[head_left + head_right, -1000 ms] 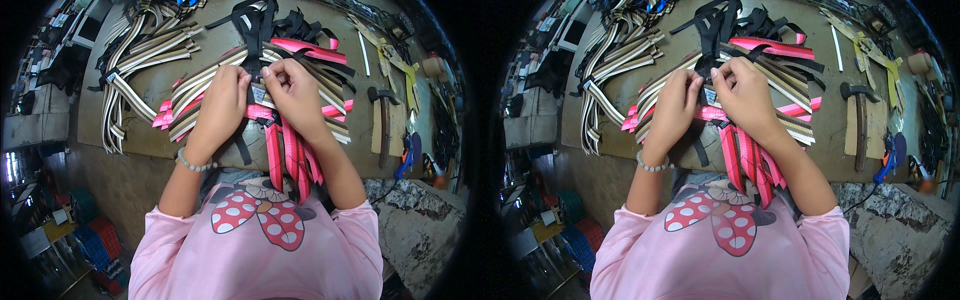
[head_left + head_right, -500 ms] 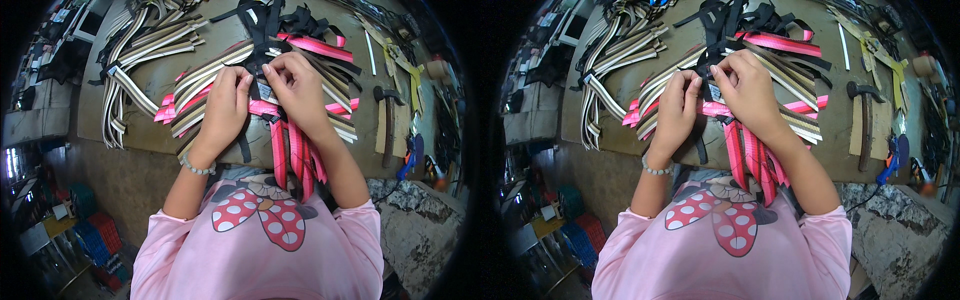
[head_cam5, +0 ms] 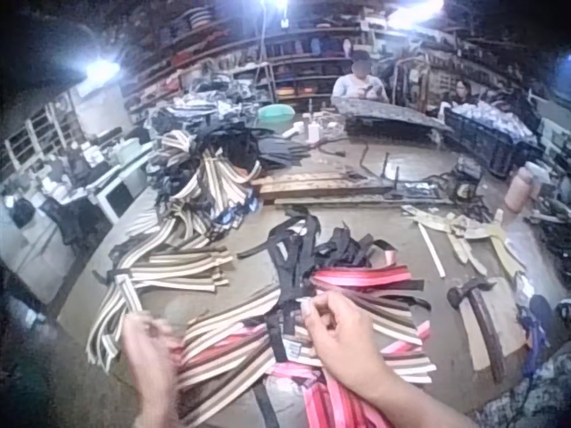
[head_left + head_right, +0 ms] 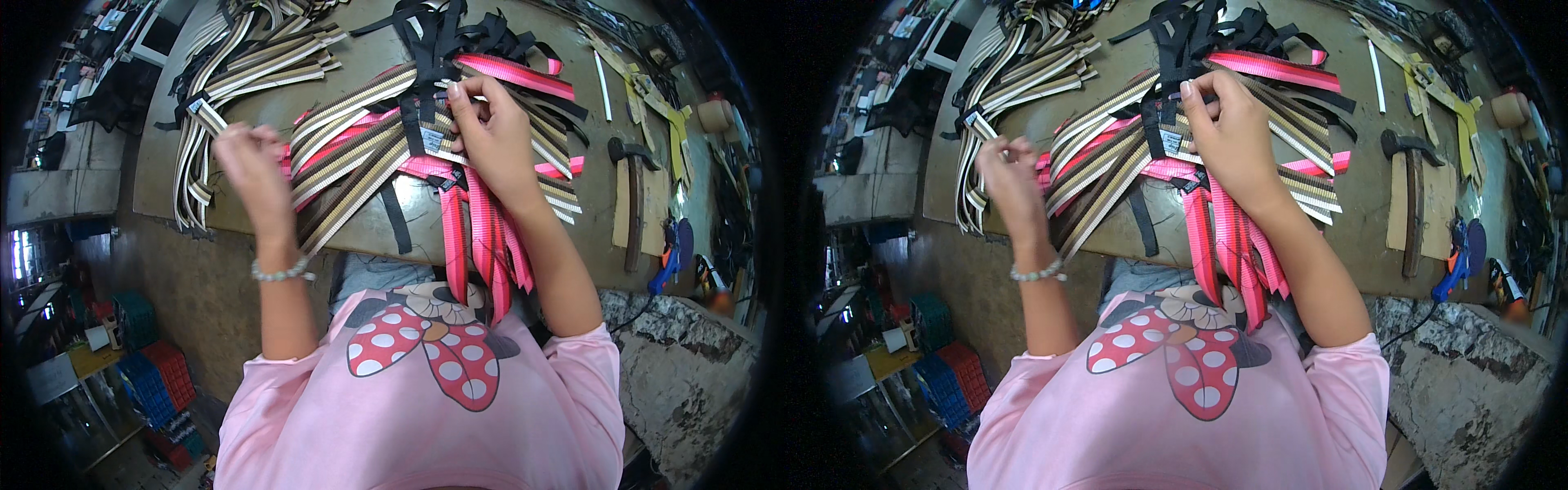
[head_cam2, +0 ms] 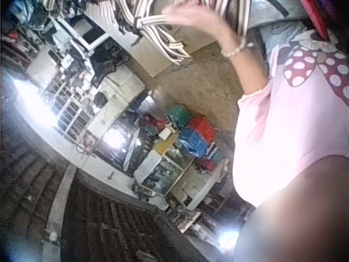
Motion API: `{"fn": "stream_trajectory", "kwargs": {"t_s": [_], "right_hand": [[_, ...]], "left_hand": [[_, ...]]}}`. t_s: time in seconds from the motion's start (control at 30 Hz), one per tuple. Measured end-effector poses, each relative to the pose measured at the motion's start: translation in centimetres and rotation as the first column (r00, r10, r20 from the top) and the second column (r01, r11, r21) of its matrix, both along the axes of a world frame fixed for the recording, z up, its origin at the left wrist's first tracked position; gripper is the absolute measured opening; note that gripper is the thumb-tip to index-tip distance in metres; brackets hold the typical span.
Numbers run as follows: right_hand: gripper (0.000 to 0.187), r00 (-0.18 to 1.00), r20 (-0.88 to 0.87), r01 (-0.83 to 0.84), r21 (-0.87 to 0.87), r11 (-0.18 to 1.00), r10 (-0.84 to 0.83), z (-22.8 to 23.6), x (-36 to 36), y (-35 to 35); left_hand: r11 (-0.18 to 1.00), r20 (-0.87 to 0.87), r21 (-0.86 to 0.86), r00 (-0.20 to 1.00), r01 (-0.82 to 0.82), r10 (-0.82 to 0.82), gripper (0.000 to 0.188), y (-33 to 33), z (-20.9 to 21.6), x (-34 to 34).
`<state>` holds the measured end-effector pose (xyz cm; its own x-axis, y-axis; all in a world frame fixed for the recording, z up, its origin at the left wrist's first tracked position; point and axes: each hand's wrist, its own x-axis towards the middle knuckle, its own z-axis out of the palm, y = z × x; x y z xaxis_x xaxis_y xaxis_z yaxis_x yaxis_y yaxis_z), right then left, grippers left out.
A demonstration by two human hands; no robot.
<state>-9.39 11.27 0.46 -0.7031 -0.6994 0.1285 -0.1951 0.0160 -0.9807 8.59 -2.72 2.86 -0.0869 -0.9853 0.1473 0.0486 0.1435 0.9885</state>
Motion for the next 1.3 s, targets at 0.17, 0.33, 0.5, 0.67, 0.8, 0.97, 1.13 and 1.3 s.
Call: {"fn": "stream_trajectory", "kwargs": {"t_s": [0.17, 0.33, 0.5, 0.67, 0.8, 0.97, 1.13, 1.3], "right_hand": [[0.018, 0.931, -0.359, 0.017, -0.133, 0.991, -0.064, 0.4, 1.1, -0.6], [0.013, 0.919, -0.392, -0.047, -0.005, 0.999, 0.041, 0.5, 1.9, -0.7], [0.011, 0.915, -0.396, -0.093, -0.033, 0.995, 0.072, 0.0, 1.9, -0.8], [0.011, 0.881, -0.466, -0.098, -0.005, 0.995, 0.084, -0.3, 1.7, -1.0], [0.011, 0.825, -0.562, -0.075, -0.007, 0.997, 0.058, -0.6, 1.9, -1.2], [0.014, 0.743, -0.665, -0.076, 0.021, 0.997, 0.070, -0.4, 1.5, -1.2], [0.023, 0.930, 0.365, 0.032, -0.203, 0.979, 0.045, 0.1, -0.2, -0.9], [0.023, 0.963, 0.265, -0.025, -0.124, 0.992, 0.057, 0.0, -0.1, -0.8]], "left_hand": [[0.976, 0.466, 0.027, 0.861, 0.216, -0.204, 0.024, 1.2, 2.2, 0.7], [0.740, 0.639, -0.241, 0.677, 0.628, -0.366, 0.024, 3.1, -2.2, -2.6], [0.768, 0.571, -0.165, 0.695, 0.619, -0.437, 0.021, 1.9, -3.0, -3.0], [0.773, 0.512, -0.083, 0.692, 0.629, -0.509, 0.023, 2.1, -2.7, -2.7], [0.790, 0.504, -0.070, 0.705, 0.610, -0.499, 0.024, 2.0, -3.3, -2.7], [0.793, 0.364, -0.038, 0.748, 0.608, -0.556, 0.025, 1.4, -3.5, -2.4], [0.959, 0.701, -0.237, 0.711, 0.156, 0.057, 0.025, -2.4, 0.4, 0.6], [0.872, 0.574, -0.416, 0.818, 0.258, 0.032, 0.019, -0.4, 1.7, 1.0]]}}
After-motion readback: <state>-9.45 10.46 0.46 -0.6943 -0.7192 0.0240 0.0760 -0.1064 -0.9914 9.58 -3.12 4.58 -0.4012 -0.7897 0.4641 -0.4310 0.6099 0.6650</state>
